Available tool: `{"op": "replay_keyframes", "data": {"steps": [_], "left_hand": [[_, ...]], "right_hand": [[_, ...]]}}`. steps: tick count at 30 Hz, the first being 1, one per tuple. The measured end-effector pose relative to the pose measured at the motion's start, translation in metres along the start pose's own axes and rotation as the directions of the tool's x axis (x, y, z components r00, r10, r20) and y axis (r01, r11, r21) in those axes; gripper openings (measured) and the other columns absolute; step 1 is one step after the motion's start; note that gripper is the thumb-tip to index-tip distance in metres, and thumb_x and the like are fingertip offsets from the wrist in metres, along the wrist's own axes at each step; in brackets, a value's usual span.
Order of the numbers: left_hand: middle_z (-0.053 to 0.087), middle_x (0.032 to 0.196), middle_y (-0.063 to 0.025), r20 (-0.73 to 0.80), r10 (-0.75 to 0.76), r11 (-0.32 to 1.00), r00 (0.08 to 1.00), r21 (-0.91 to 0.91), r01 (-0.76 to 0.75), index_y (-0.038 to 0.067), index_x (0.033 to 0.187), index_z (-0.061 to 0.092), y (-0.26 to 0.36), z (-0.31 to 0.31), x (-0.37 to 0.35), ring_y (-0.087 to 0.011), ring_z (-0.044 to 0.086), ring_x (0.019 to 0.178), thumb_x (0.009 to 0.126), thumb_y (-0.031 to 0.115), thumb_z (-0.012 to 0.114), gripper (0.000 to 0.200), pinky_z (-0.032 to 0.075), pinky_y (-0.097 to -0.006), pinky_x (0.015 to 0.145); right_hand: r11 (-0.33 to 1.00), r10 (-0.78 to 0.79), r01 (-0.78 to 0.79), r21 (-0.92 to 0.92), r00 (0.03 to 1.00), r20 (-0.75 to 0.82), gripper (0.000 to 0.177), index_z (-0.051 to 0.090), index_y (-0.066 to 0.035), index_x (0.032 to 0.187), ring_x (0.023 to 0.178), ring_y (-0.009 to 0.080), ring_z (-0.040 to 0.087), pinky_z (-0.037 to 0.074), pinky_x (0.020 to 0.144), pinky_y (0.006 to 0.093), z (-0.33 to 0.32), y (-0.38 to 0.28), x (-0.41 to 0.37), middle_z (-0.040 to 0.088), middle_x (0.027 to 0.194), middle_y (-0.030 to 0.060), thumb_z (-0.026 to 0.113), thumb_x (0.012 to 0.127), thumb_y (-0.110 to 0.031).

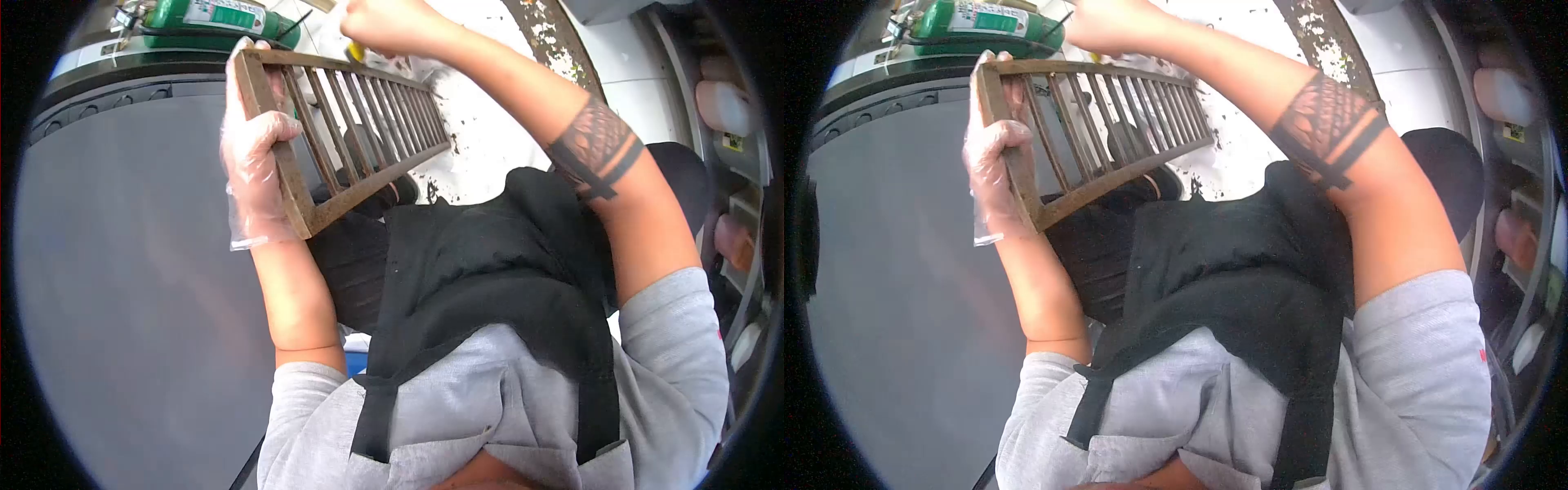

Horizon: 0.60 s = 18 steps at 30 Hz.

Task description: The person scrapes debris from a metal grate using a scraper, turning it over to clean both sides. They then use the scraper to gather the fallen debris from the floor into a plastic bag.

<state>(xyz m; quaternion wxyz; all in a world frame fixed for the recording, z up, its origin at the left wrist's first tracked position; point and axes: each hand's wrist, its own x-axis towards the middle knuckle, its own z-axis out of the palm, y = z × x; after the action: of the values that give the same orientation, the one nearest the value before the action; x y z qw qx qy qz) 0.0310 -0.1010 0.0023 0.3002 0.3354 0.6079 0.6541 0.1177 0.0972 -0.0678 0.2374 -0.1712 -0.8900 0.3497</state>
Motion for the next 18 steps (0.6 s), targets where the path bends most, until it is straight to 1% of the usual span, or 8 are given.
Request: {"op": "replay_keyframes", "data": {"steps": [1, 3, 7, 9, 12, 13, 15, 18], "left_hand": [[0.054, 0.136, -0.0099, 0.003, -0.007, 0.998, 1.0, 0.058, 0.007, -0.002, 0.152, 0.043, 0.0, -0.003, -0.001, -0.0189, 0.051, 0.126, 0.062, 0.001, 0.054, 0.091, 0.043, -0.0237, 0.105], [0.053, 0.138, -0.0094, -0.019, -0.083, 0.989, 0.996, 0.12, 0.085, -0.002, 0.153, 0.043, 0.009, 0.001, -0.006, -0.0198, 0.051, 0.129, 0.063, 0.0, 0.054, 0.09, 0.04, -0.0253, 0.11], [0.053, 0.14, -0.0092, -0.036, -0.042, 0.999, 0.998, 0.012, 0.043, -0.003, 0.152, 0.043, 0.006, 0.009, -0.001, -0.0202, 0.052, 0.128, 0.063, -0.004, 0.051, 0.089, 0.037, -0.0282, 0.115], [0.046, 0.15, -0.0182, 0.012, -0.037, 0.999, 0.999, 0.028, 0.036, -0.01, 0.153, 0.035, 0.004, 0.012, -0.001, -0.0272, 0.04, 0.145, 0.064, -0.008, 0.047, 0.089, 0.026, -0.0377, 0.127], [0.048, 0.149, -0.0182, -0.023, -0.066, 0.998, 0.998, 0.015, 0.067, -0.009, 0.153, 0.034, 0.017, 0.028, -0.01, -0.0281, 0.039, 0.147, 0.061, -0.005, 0.046, 0.093, 0.024, -0.0373, 0.128], [0.048, 0.149, -0.0182, -0.023, -0.045, 0.999, 0.999, 0.012, 0.045, -0.009, 0.153, 0.034, 0.017, 0.027, -0.005, -0.0281, 0.039, 0.147, 0.061, -0.005, 0.046, 0.093, 0.024, -0.0373, 0.128], [0.046, 0.152, -0.0186, -0.033, -0.062, 0.998, 0.998, 0.025, 0.063, -0.008, 0.154, 0.034, 0.014, 0.017, -0.001, -0.0287, 0.037, 0.149, 0.061, -0.005, 0.046, 0.094, 0.022, -0.0382, 0.129], [0.043, 0.155, -0.0191, 0.018, -0.041, 0.999, 0.999, 0.009, 0.041, -0.007, 0.155, 0.033, 0.008, 0.011, 0.004, -0.0292, 0.036, 0.15, 0.06, -0.005, 0.046, 0.096, 0.018, -0.0402, 0.13]], "right_hand": [[0.902, -0.205, 0.21, -0.377, 0.977, 0.053, 0.018, 0.073, -0.001, 0.067, 0.063, 0.0336, 0.07, 0.056, 0.063, 0.0456, -0.002, -0.01, -0.002, 0.068, 0.067, 0.0205, 0.064, 0.076, -0.014], [0.812, -0.422, 0.347, -0.469, 0.904, -0.062, 0.016, 0.073, 0.0, 0.072, 0.063, 0.0361, 0.068, 0.054, 0.062, 0.0476, -0.01, -0.014, -0.011, 0.067, 0.067, 0.0197, 0.065, 0.077, -0.013], [0.905, -0.027, 0.176, 0.387, 0.932, -0.361, 0.021, 0.071, 0.001, 0.078, 0.071, 0.039, 0.069, 0.054, 0.065, 0.0481, 0.02, 0.017, -0.023, 0.07, 0.074, 0.0203, 0.06, 0.086, -0.016], [0.874, -0.413, 0.358, -0.328, 0.903, -0.117, 0.023, 0.071, 0.003, 0.075, 0.073, 0.0403, 0.069, 0.055, 0.066, 0.0481, 0.017, 0.027, -0.004, 0.069, 0.075, 0.0224, 0.061, 0.082, -0.016], [0.973, -0.228, 0.229, -0.027, 0.937, -0.265, 0.021, 0.07, 0.005, 0.073, 0.067, 0.0413, 0.068, 0.055, 0.067, 0.049, -0.001, -0.005, -0.001, 0.066, 0.073, 0.0272, 0.059, 0.079, -0.011], [0.867, -0.01, 0.243, 0.435, 0.882, -0.471, 0.02, 0.067, 0.006, 0.071, 0.065, 0.0429, 0.068, 0.055, 0.066, 0.0492, 0.003, -0.004, -0.006, 0.065, 0.072, 0.0289, 0.058, 0.079, -0.009], [0.996, 0.054, -0.06, -0.06, 0.995, -0.088, 0.026, 0.078, 0.0, 0.092, 0.074, 0.0291, 0.073, 0.059, 0.073, 0.0432, 0.018, 0.008, -0.026, 0.073, 0.08, 0.0218, 0.062, 0.088, -0.02], [0.989, 0.109, -0.104, 0.105, 0.993, -0.047, 0.024, 0.077, -0.001, 0.08, 0.075, 0.0373, 0.073, 0.059, 0.074, 0.0466, 0.006, 0.006, -0.007, 0.072, 0.075, 0.0227, 0.061, 0.082, -0.019]]}}
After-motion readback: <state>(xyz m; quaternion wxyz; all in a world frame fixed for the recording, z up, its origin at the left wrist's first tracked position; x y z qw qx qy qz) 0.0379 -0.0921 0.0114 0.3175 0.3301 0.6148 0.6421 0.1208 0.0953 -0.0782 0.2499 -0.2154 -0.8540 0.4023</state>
